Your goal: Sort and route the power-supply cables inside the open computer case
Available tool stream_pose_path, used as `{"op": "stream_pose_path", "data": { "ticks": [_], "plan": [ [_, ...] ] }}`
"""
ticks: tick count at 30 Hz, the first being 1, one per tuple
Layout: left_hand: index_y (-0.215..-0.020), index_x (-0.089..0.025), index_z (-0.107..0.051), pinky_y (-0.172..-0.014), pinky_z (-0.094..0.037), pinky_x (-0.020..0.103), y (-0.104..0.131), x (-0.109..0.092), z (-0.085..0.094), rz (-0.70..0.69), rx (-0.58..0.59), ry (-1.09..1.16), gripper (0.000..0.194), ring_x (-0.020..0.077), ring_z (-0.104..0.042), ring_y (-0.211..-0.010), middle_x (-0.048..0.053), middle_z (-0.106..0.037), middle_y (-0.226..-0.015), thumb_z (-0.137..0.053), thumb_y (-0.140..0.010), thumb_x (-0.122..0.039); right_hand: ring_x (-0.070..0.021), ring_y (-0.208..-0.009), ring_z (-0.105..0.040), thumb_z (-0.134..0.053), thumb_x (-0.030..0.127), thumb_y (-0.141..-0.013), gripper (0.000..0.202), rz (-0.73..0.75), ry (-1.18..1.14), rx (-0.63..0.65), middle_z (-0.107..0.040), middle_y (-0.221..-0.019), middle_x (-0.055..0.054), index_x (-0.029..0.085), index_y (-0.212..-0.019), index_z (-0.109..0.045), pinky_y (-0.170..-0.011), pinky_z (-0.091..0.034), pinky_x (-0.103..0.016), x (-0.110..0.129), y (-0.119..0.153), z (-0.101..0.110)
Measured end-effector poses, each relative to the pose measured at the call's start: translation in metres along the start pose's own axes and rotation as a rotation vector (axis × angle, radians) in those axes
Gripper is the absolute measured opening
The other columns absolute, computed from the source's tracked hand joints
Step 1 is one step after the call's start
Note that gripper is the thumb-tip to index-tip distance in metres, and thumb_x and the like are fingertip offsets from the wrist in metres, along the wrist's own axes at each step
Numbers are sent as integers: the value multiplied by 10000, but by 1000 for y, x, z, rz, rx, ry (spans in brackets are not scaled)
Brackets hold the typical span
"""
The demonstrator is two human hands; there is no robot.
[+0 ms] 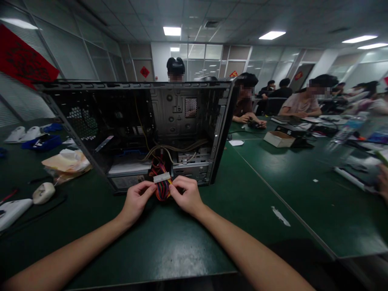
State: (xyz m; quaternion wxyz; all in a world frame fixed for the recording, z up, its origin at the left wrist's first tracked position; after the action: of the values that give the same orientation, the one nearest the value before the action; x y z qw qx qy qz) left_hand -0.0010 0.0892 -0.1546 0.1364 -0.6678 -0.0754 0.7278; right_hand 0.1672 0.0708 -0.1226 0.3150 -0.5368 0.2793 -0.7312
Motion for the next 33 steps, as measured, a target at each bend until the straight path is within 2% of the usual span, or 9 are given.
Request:
{"op": "stream_pose_path", "data": {
  "ticks": [3,9,18,22,26,30,33],
  "plan": [
    [-815,-138,-734,-699,-497,242,6,-6,-1,-32,-30,-23,195,166,-635,-720,34,-731,-779,-692,-805,-327,-134,-588,-562,-557,209,-885,258,10,3,-18,-612,-650,-30,163,-638,-613,-580,-454,-255,4,-1,2],
    [-859,-135,-732,-738,-540,268,9,-2,-4,-33,-23,14,177,193,-676,-777,60,-754,-853,-703,-774,-288,-133,-596,-551,-525,220,-903,260,13,9,29,-598,-652,-30,164,-661,-605,-579,-448,-253,4,0,-3],
    [-853,-138,-687,-683,-537,246,11,-4,-8,-71,-17,16,161,167,-659,-715,35,-719,-790,-679,-789,-286,-139,-622,-533,-475,239,-945,282,43,22,80,-566,-663,-28,166,-695,-584,-604,-451,-264,7,2,-7],
    [-888,-146,-669,-668,-527,251,12,-9,-9,-128,-26,-21,153,169,-650,-711,28,-700,-788,-636,-828,-283,-157,-674,-556,-442,256,-968,293,113,70,162,-588,-709,-49,167,-732,-590,-649,-474,-283,15,5,-18],
    [-853,-159,-673,-739,-497,272,15,-24,-10,-267,-15,-179,116,174,-623,-776,34,-663,-813,-569,-863,-209,-204,-814,-587,-549,302,-931,175,232,169,250,-647,-857,-98,145,-946,-626,-774,-511,-348,25,9,-30],
    [-793,-163,-660,-763,-473,283,15,-31,-11,-336,-11,-283,128,181,-600,-803,39,-635,-825,-551,-858,-152,-215,-870,-588,-507,236,-941,175,334,317,359,-646,-937,-123,133,-1052,-595,-805,-529,-361,30,14,-43],
    [-847,-161,-673,-806,-471,294,13,-34,-7,-355,-37,-267,167,192,-604,-858,54,-652,-880,-517,-898,-188,-238,-936,-593,-492,228,-945,197,387,414,353,-637,-976,-151,112,-1086,-564,-850,-525,-385,32,16,-48]
  ]
}}
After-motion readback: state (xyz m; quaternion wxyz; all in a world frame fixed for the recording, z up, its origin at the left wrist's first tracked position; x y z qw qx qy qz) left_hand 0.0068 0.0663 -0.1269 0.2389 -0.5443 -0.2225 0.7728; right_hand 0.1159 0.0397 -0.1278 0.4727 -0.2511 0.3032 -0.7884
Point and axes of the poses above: each hand's wrist, its own y-axis away from the middle knuckle, its own z-axis out of the back of the hand, x = y × z, the point moved 9 cm from there along -y, towards the middle knuckle
